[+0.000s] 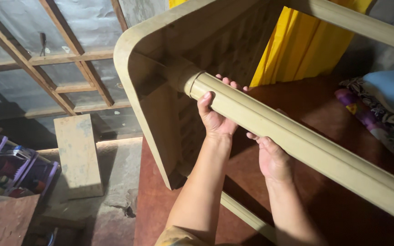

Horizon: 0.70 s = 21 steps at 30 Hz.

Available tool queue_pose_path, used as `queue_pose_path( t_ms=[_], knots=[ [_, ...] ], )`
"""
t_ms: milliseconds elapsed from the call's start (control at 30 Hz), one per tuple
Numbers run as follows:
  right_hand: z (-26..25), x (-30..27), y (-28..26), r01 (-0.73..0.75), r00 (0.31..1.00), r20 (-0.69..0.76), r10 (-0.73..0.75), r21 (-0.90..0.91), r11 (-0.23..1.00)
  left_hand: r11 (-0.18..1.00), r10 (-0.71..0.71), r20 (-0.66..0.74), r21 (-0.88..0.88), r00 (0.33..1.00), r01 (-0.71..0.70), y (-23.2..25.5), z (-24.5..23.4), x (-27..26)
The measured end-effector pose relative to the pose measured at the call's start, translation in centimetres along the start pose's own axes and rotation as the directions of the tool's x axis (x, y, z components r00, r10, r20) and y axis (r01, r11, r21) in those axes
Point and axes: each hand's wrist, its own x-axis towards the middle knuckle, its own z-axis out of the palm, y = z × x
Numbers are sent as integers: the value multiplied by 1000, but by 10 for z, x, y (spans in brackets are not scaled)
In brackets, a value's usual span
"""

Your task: The person inserts a cylindrical plastic leg into a socket on the underside of a plastic chair seat, then removes it and reinserts it to secure the connection. The person handles the chair and leg by hand without tools.

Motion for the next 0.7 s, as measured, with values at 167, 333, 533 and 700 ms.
queue_pose_path(
  t_ms=[167, 333, 533, 700],
  knots=[
    [0, 0, 5, -50, 995, -81, 51, 15, 999, 994, -3, -144, 104, 990, 18, 4, 9, -1],
    [12, -4, 1, -88, 983, -159, 93, 40, 995, 991, -1, -254, 132, 967, 35, 6, 22, -3],
    [40, -2, -9, -151, 946, -280, 161, 56, 987, 986, 20, -397, 160, 918, 48, 11, 41, 0],
    [47, 2, -17, -232, 908, -333, 254, 106, 967, 962, 90, -460, 269, 883, 42, 6, 48, 3]
  ],
)
